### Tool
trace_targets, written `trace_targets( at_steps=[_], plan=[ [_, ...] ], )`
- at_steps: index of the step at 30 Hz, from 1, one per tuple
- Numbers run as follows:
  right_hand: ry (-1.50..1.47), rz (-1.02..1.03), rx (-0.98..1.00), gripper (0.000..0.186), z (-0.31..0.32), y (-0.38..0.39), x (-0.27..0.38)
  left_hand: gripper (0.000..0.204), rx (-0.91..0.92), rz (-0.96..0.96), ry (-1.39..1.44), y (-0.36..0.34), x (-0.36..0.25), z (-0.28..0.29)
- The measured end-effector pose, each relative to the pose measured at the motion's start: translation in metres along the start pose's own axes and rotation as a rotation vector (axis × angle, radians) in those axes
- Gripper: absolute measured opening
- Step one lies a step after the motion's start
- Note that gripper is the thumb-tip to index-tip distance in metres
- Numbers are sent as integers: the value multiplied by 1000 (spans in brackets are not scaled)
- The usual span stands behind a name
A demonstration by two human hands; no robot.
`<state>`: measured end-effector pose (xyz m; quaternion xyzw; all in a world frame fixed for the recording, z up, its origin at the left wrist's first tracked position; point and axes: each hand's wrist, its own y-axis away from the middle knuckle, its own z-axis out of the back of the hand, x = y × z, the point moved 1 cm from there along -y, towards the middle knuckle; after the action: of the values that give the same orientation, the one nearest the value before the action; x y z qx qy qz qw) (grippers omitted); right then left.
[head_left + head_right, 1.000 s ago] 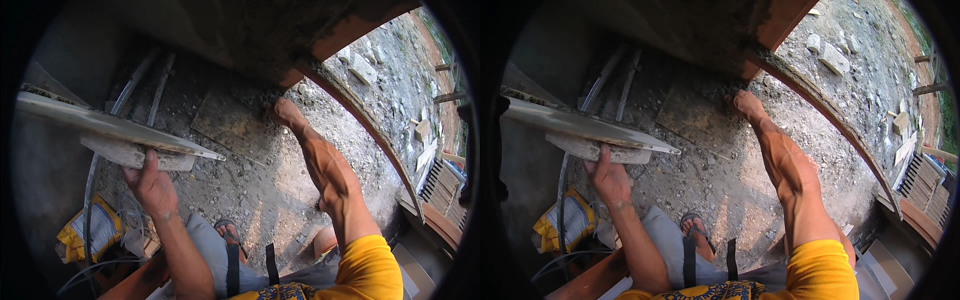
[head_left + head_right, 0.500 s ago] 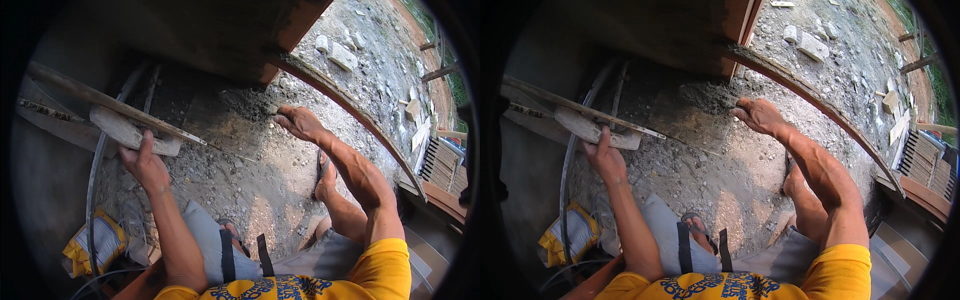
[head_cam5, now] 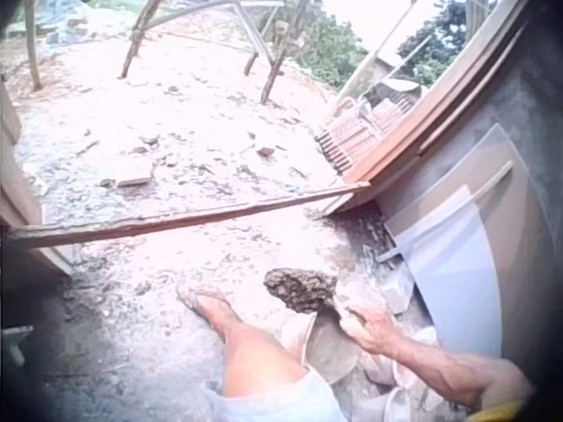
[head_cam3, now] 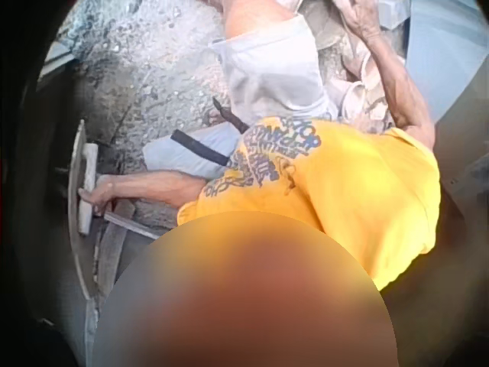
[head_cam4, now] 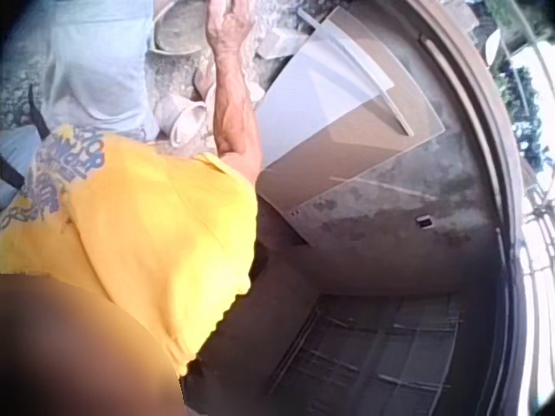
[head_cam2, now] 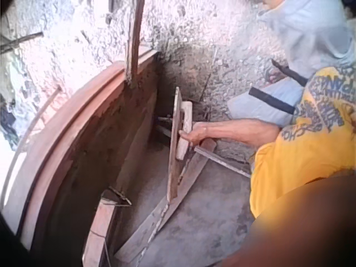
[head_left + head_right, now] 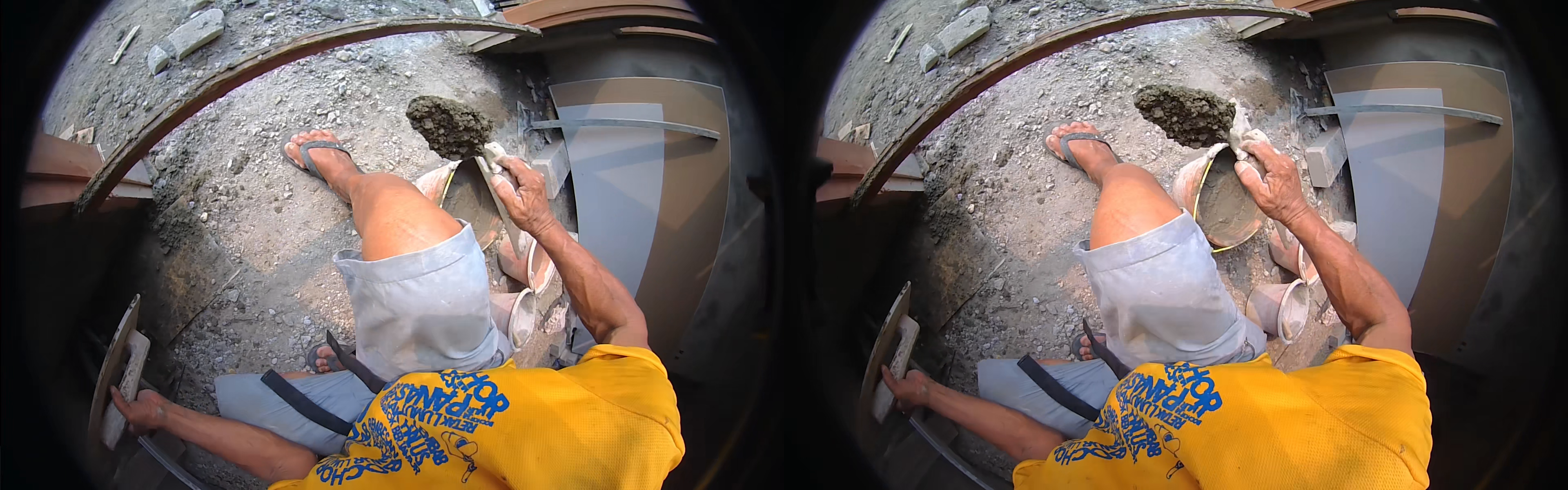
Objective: The person scoops cement from a bucket with a trowel and applies it to a wooden frame, smoothing it with a float. The person repeatedly scoops and applies cement to the frame, working on different sections.
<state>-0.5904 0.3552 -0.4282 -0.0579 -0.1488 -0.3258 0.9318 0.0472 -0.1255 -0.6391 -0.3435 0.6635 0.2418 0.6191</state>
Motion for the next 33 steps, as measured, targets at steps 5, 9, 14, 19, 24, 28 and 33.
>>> trace_targets(
  at_steps=[5, 9, 14, 19, 24, 28, 33],
  plan=[
    [195, -481, -126, 38, -21, 151, -23, 47, 299, 9, 8, -44, 83, -2],
    [201, -776, -150, 42, -71, 185, -41, 35, 205, 185, -244, -29, 97, -10],
    [109, -924, -275, 44, -96, 196, -46, 67, 122, 234, -232, 49, 39, -36],
    [-204, -664, -172, 37, -72, 120, -24, 51, 95, 228, -132, 91, -2, -24],
    [-165, -227, 241, 35, -43, -76, 29, 64, 109, 148, 74, 109, -21, -13],
    [86, 412, 641, 37, -106, -195, 132, 63, 55, 175, 126, 108, -50, -3],
    [185, 1063, 1139, 37, -304, -213, 257, 66, 13, 133, 117, 112, -78, 6]
  ],
)
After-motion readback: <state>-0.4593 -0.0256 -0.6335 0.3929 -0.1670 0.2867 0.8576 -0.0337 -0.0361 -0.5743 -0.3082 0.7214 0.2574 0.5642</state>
